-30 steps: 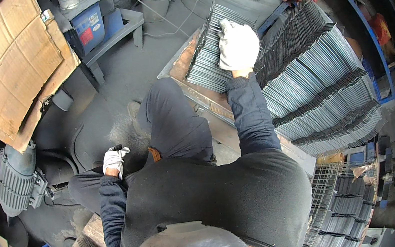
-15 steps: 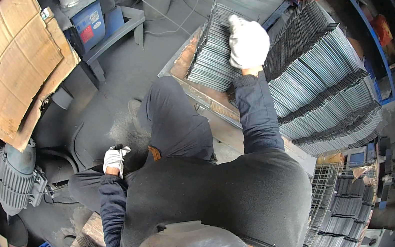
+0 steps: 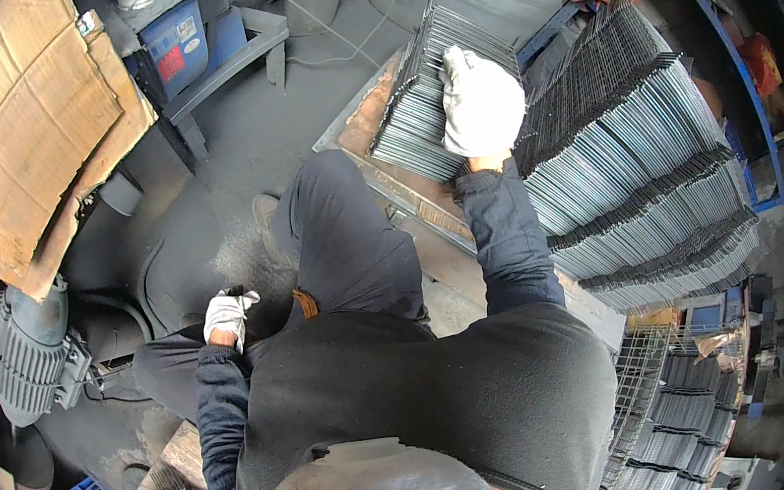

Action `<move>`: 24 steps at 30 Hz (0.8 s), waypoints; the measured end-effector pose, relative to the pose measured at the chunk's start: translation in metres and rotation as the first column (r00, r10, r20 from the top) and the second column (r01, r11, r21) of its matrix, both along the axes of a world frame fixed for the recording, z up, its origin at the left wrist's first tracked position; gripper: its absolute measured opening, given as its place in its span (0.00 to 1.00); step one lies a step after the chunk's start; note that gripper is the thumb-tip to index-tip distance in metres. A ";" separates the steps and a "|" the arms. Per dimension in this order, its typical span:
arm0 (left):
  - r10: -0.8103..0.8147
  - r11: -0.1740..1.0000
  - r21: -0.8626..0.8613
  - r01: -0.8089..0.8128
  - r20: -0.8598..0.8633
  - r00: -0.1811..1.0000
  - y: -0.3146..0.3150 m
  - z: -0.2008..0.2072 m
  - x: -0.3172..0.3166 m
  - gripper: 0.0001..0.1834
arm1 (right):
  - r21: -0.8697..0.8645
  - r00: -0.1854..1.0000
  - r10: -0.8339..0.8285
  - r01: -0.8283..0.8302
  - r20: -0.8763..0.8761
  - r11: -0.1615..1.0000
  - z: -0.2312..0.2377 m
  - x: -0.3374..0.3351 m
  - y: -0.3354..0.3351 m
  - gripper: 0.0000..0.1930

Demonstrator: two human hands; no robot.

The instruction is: Cleaning and inspecting the edges and welds of metal wire grates using a small hand tool.

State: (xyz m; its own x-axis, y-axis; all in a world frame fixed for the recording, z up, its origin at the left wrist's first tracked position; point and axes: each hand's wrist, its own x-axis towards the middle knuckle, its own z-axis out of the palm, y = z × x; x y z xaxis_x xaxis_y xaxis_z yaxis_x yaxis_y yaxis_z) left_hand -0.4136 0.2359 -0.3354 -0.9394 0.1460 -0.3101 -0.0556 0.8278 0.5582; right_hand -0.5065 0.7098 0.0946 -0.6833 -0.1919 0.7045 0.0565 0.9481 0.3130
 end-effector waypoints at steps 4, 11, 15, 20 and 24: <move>0.051 0.998 0.039 -0.054 0.072 0.996 -0.008 -0.012 0.006 0.19 | -0.208 0.995 0.102 -0.097 0.014 0.973 0.011 0.000 -0.013 0.21; 0.061 0.988 0.143 -0.064 0.031 0.998 0.006 0.055 0.010 0.28 | -0.327 0.999 0.046 -0.045 -0.006 0.944 -0.006 0.006 -0.016 0.26; 0.027 0.997 0.076 -0.029 0.020 0.999 -0.004 0.011 0.010 0.20 | -0.388 1.000 -0.006 0.017 0.030 0.922 -0.004 0.014 -0.026 0.24; 0.117 0.973 0.189 -0.136 0.110 0.987 -0.015 -0.048 0.010 0.13 | -0.347 0.998 0.066 -0.068 -0.018 0.936 -0.009 0.014 -0.022 0.24; 0.086 0.980 0.169 -0.110 0.143 0.986 -0.007 -0.038 0.006 0.14 | -0.521 0.984 0.152 -0.083 0.091 0.850 -0.003 0.016 -0.015 0.25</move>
